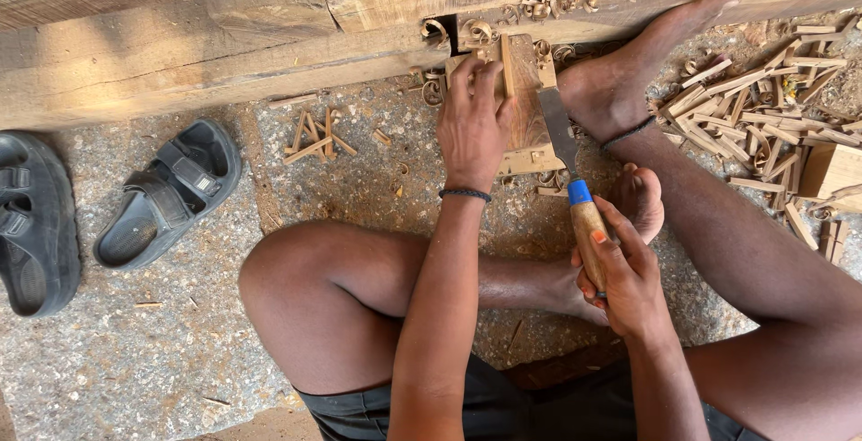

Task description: The person carves a wooden block with a chisel while sitting on the floor and using their bare feet to hold the block in place.

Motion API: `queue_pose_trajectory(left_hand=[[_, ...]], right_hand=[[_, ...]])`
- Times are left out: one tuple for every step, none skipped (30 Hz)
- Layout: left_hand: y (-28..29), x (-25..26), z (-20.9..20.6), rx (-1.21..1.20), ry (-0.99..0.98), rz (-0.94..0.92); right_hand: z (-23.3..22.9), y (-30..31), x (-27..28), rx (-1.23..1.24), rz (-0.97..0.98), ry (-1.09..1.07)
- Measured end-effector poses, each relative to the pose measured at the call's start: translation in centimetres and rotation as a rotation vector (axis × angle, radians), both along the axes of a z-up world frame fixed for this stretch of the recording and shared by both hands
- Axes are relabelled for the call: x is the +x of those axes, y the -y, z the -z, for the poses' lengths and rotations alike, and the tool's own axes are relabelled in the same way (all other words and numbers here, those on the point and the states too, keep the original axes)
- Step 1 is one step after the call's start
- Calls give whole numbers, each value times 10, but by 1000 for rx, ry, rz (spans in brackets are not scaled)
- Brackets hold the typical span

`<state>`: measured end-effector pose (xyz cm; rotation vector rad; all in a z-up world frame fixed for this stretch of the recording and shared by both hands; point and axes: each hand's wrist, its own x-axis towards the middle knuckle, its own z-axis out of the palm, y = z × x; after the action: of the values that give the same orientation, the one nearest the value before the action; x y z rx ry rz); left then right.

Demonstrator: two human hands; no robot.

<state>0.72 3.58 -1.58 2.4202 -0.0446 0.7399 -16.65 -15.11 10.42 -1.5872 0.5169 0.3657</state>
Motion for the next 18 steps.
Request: queue_pose_trajectory(left_hand=[[1,1,-3,-28,16,12],[4,2,-8,-56,33,25],[7,2,-12,-84,48,40],[14,-1,-16,-57,148,115],[21,-5,-20,-30,246,188],[30,-8,-24,-121,194,375],[39,-10,-28,-214,146,558],[46,-12,-31,-194,43,619],[53,-17,-33,-176,-62,682],[58,-21,-34,-158,-168,746],[61,-22,-35,-119,-193,735],[64,-23,-36,-79,-219,723],[65,-23,-36,-39,-244,712],[65,-24,-37,-55,-243,713],[65,-23,-38,-73,-241,713],[64,-23,-38,-90,-239,713],[64,-23,-39,-99,-238,713],[63,-22,-40,-108,-237,714]], right_hand=[[-1,0,1,4,2,-7],[-2,-1,2,8,4,-13],[-3,-1,3,12,8,-21],[-4,-2,3,2,5,-33],[-5,-3,3,-8,-2,-47],[-7,-5,2,-18,-9,-61],[-8,-6,2,-7,-14,-65],[-10,-8,2,5,-19,-69],[-11,-9,0,13,-21,-76],[-12,-10,-1,13,-27,-73],[-13,-11,-2,15,-32,-68],[-14,-12,-1,16,-36,-62],[-14,-13,-1,4,-39,-66],[-14,-13,-1,-8,-42,-70],[-14,-14,0,-21,-46,-73],[-14,-14,0,-18,-49,-73],[-15,-14,0,-14,-52,-72],[-15,-15,1,-10,-55,-71]])
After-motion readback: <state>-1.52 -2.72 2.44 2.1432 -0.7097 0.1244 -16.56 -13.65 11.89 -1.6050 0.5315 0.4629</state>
